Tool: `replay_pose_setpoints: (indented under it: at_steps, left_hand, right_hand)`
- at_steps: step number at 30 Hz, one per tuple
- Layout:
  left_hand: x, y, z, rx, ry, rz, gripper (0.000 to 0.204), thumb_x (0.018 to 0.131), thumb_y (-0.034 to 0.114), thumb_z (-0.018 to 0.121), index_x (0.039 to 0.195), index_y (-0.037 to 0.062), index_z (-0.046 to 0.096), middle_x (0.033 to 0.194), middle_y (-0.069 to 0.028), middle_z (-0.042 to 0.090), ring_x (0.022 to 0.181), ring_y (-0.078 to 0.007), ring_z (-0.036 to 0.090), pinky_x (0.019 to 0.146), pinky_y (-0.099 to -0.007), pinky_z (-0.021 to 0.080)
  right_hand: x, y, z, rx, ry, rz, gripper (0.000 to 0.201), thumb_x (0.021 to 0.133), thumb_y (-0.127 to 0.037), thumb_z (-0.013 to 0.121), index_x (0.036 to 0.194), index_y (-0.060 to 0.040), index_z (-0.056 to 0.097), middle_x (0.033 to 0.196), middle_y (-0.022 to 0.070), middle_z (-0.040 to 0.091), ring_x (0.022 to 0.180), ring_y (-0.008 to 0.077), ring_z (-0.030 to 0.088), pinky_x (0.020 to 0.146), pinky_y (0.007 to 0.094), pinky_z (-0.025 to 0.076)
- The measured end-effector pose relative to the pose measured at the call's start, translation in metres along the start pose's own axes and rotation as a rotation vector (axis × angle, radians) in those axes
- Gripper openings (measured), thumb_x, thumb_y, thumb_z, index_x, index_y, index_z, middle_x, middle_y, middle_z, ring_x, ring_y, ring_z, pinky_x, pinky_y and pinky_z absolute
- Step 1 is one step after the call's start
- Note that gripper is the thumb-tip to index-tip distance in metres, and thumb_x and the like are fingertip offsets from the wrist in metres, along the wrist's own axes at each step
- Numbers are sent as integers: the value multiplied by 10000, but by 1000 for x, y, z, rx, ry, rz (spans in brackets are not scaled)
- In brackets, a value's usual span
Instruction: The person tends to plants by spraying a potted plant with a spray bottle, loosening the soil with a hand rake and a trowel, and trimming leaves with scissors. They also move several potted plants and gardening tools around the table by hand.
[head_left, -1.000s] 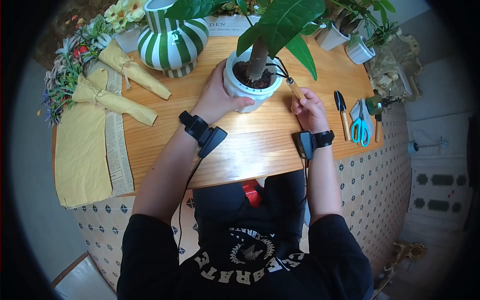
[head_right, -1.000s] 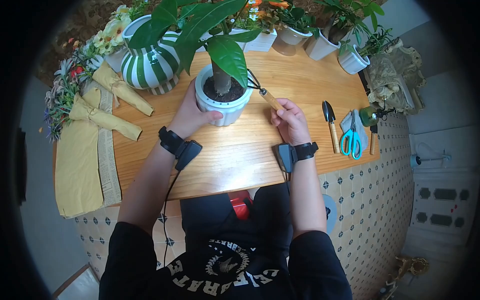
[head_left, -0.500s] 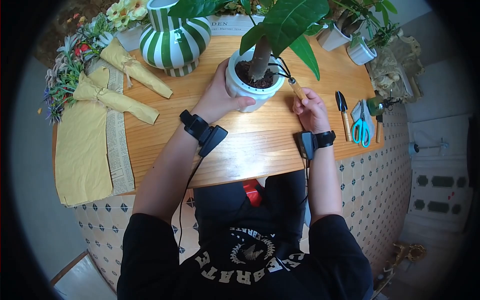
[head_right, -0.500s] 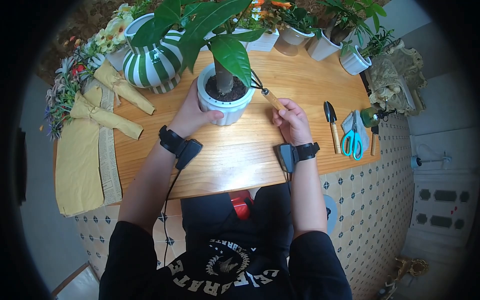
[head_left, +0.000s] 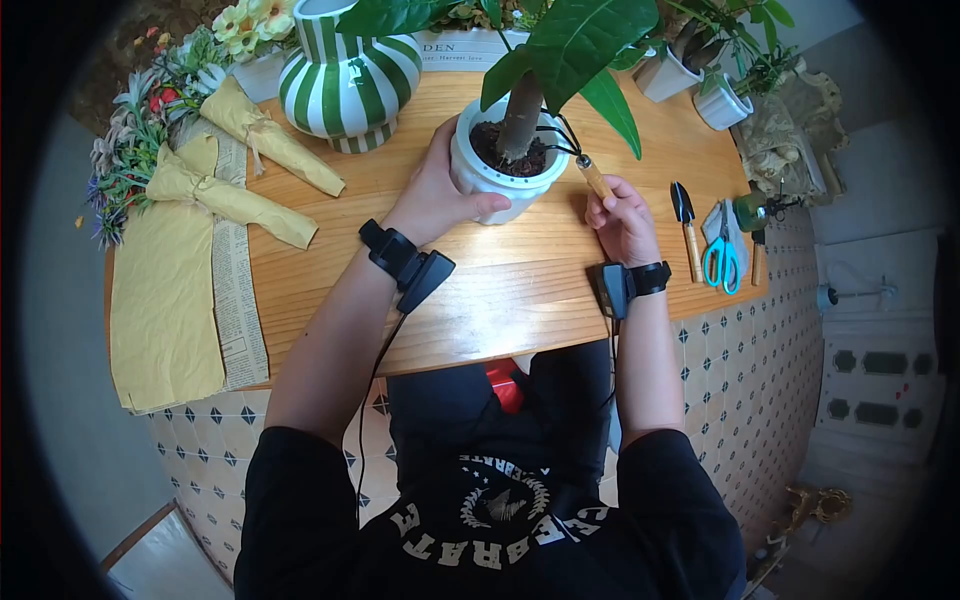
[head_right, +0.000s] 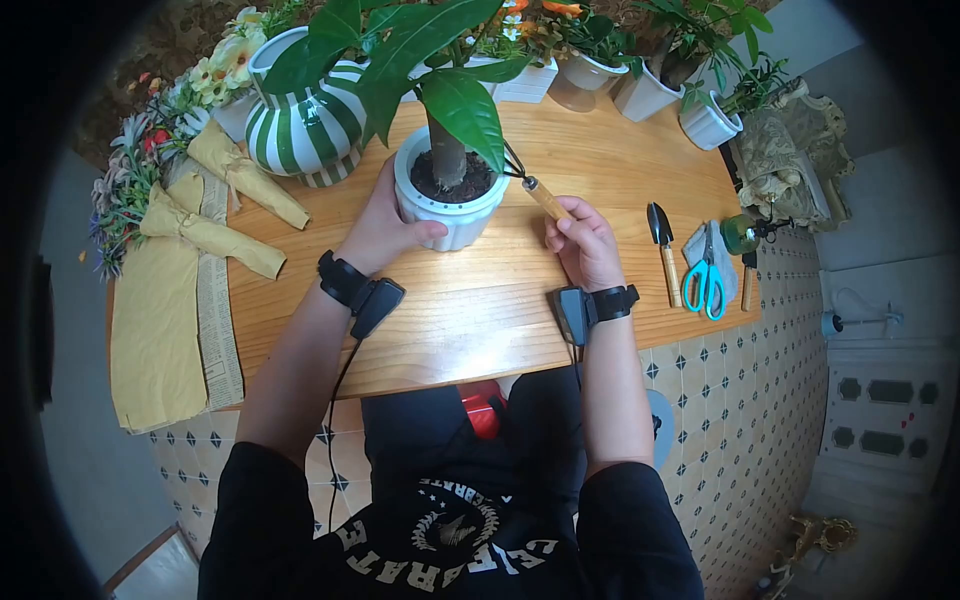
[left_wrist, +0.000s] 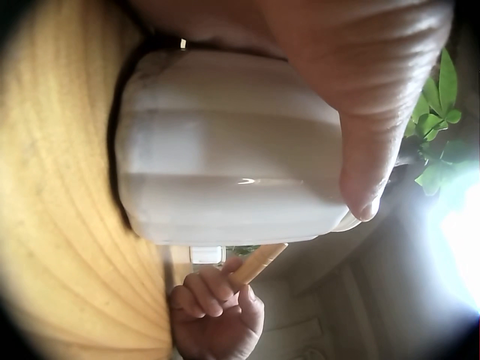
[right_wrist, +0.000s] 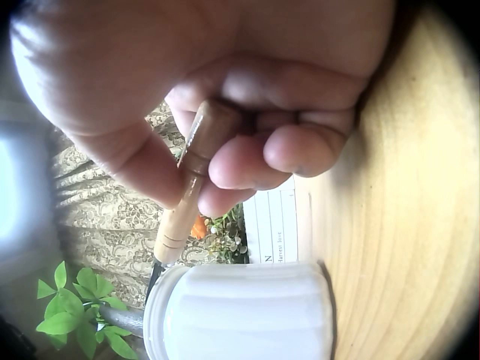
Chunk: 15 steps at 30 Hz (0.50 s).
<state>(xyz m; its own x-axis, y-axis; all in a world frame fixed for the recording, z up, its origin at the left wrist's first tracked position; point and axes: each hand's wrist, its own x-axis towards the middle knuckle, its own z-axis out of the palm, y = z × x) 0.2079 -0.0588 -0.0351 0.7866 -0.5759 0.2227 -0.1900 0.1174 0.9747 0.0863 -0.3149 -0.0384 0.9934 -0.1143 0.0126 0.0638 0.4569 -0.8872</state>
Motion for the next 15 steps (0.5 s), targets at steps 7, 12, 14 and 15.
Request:
replay_pose_setpoints:
  at_steps: [7, 12, 14, 15]
  left_hand:
    - [-1, 4, 0, 49, 8, -23, 1095, 549, 216, 865, 1403, 28, 207, 1352, -165, 422, 1259, -268, 420, 1052, -377, 357]
    - [-1, 5, 1, 58, 9, -29, 1091, 547, 206, 866, 1402, 28, 213, 1345, -158, 431, 1251, -261, 429, 1047, -370, 364]
    - [-2, 7, 1, 48, 11, -32, 1089, 547, 204, 866, 1401, 28, 215, 1342, -157, 434, 1247, -259, 432, 1047, -370, 364]
    - [-2, 7, 1, 48, 10, -32, 1087, 547, 203, 866, 1401, 28, 217, 1340, -156, 435, 1246, -259, 433, 1046, -369, 365]
  right_hand:
    - [-1, 1, 1, -4, 26, -2, 254, 875, -86, 566, 1118, -11, 568, 771, 46, 559, 646, 114, 486, 617, 242, 407]
    - [-1, 1, 2, -15, 34, -7, 280, 894, -102, 564, 1160, -17, 563, 767, 51, 558, 644, 116, 485, 616, 248, 408]
    - [-1, 1, 2, -19, 33, -15, 286, 897, -104, 564, 1170, -19, 562, 767, 52, 557, 644, 116, 484, 616, 251, 407]
    - [-1, 1, 2, -23, 29, -17, 285, 897, -104, 564, 1169, -20, 563, 767, 53, 556, 645, 116, 484, 616, 251, 407]
